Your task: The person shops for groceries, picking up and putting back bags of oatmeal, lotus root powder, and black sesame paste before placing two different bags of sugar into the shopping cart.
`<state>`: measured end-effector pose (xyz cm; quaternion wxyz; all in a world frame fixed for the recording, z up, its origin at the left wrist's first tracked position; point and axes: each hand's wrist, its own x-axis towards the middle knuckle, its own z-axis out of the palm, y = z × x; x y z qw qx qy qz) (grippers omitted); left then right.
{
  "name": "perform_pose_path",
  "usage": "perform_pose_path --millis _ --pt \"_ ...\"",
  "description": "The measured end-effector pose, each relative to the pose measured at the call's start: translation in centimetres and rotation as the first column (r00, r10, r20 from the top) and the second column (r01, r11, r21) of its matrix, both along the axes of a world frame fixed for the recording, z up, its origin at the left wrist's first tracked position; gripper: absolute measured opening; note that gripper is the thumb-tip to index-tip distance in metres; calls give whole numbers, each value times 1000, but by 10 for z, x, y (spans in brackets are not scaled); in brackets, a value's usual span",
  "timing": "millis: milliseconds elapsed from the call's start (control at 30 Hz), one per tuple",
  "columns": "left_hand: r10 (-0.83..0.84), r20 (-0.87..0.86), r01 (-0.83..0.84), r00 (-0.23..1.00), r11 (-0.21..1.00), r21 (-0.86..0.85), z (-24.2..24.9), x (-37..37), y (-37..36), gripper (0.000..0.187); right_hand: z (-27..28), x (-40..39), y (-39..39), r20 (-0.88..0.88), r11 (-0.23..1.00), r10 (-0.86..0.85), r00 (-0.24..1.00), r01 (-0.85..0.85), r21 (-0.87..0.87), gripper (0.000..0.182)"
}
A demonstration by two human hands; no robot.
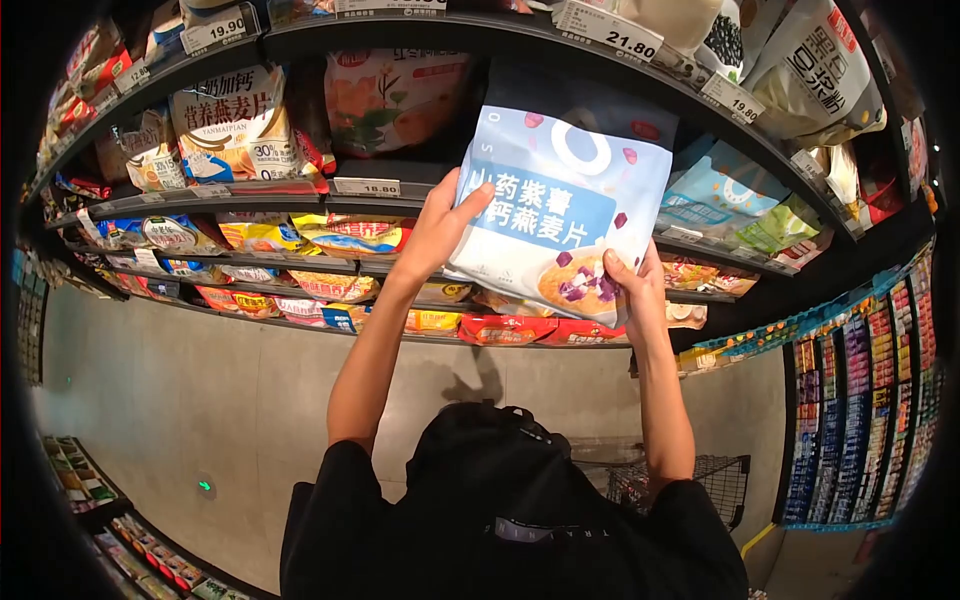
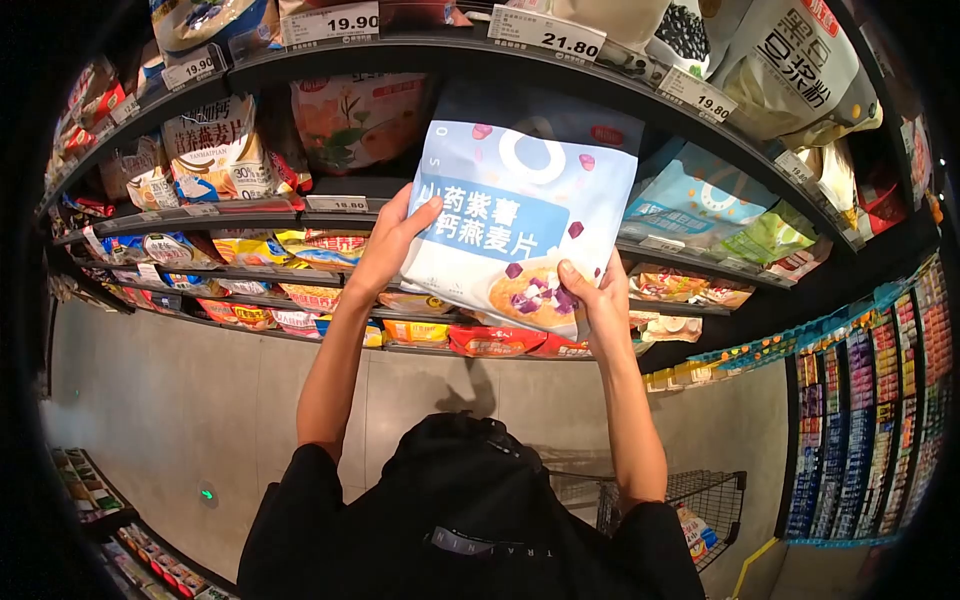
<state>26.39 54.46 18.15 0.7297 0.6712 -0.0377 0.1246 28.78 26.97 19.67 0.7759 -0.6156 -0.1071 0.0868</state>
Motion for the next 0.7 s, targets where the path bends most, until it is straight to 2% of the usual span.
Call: perform_pose_path --millis 133,200,400,533,600,667,700 --pt "46 -32 -50 998 990 -131 -20 -10 -8 37 -10 -11 -5 -12 999 -21 1000 21 -40 53" --pt "-3 -93 -12 996 986 -166 -28 -16 -4 38 -13 -20 -5 -59 999 13 998 -14 -30 53" --pt "10 32 -8 999 999 -40 2 -6 1 41 0 -6 1 8 1000 15 1000 -15 -1 49" --pt "-8 2 8 1000 1000 -25 33 19 5 42 13 21 2 27 999 36 999 -37 15 48" --pt "16 27 -18 1000 998 61 42 36 9 43 18 36 3 41 999 34 999 -35 15 48" --pt "26 51 -29 998 998 54 47 50 8 48 28 50 5 42 999 45 998 -46 28 44" --pt "85 37 -89 996 989 122 52 57 9 46 34 58 7 59 999 41 997 -42 18 43"
